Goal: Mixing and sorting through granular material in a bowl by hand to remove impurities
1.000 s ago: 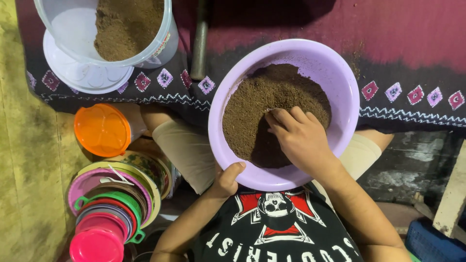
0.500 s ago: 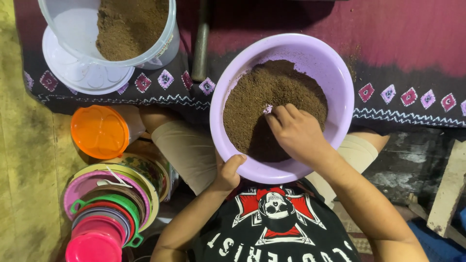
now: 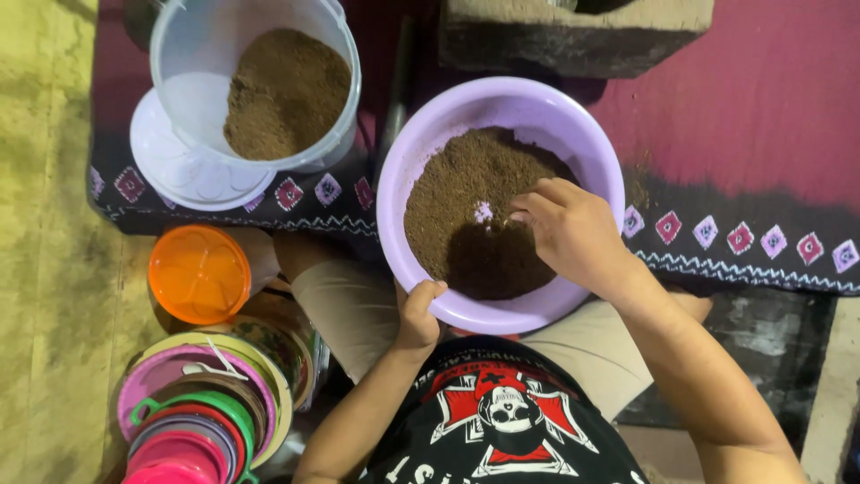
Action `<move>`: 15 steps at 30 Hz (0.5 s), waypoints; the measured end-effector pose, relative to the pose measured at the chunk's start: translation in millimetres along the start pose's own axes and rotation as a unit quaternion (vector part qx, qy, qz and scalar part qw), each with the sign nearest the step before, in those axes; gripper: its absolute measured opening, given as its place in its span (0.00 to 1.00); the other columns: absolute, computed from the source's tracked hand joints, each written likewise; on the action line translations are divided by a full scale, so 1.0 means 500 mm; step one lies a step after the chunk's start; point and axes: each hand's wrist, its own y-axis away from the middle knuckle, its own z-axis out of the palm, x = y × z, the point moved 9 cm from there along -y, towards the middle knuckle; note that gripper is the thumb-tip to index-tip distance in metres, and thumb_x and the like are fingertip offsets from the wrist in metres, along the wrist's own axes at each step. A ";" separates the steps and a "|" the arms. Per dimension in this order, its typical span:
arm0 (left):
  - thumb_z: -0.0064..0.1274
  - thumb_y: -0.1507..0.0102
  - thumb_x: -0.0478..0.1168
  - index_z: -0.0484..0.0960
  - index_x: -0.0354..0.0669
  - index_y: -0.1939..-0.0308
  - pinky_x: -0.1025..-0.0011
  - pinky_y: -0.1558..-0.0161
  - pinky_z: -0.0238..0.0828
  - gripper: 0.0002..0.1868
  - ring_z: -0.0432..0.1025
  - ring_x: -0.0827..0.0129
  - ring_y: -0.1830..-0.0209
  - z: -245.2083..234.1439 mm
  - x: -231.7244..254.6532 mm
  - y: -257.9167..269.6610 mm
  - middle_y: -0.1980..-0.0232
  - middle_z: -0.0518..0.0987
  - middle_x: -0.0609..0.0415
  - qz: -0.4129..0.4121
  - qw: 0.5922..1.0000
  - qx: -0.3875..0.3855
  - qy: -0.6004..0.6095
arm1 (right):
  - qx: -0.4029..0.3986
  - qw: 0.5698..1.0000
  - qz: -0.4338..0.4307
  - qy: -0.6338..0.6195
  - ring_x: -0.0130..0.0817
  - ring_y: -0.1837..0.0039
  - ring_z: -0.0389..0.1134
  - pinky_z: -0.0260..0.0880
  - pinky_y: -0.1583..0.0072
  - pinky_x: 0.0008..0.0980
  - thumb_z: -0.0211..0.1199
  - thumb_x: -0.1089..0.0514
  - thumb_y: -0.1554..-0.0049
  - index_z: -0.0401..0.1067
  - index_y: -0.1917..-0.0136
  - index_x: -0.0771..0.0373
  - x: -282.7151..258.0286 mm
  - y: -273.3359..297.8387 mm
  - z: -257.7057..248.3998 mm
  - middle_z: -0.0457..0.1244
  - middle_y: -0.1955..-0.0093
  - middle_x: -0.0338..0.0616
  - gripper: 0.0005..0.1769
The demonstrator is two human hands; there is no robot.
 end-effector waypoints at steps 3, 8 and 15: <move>0.54 0.54 0.31 0.68 0.28 0.42 0.59 0.48 0.61 0.34 0.60 0.61 0.58 -0.003 -0.024 -0.019 0.56 0.65 0.45 0.001 1.000 0.013 0.010 | 0.007 0.997 0.029 -0.072 0.46 0.61 0.68 0.70 0.58 0.36 0.63 0.72 0.45 0.78 0.58 0.66 0.062 -0.035 -0.012 0.65 0.63 0.48 0.05; 0.43 0.45 0.31 0.70 0.33 0.50 0.71 0.56 0.60 0.18 0.62 0.65 0.63 0.009 0.008 -0.027 0.61 0.71 0.48 -0.003 0.995 -0.017 0.094 | 0.074 0.986 0.039 -0.142 0.29 0.65 0.59 0.56 0.65 0.22 0.66 0.84 0.41 0.74 0.51 0.75 0.183 -0.150 -0.110 0.68 0.57 0.54 0.11; 0.41 0.48 0.32 0.63 0.32 0.30 0.67 0.40 0.55 0.38 0.62 0.58 0.46 0.025 0.043 -0.019 0.37 0.69 0.42 -0.016 0.997 -0.021 0.074 | 0.131 0.985 -0.001 0.116 0.43 0.62 0.67 0.68 0.61 0.32 0.75 0.79 0.37 0.77 0.49 0.78 0.305 -0.234 -0.133 0.69 0.56 0.56 0.07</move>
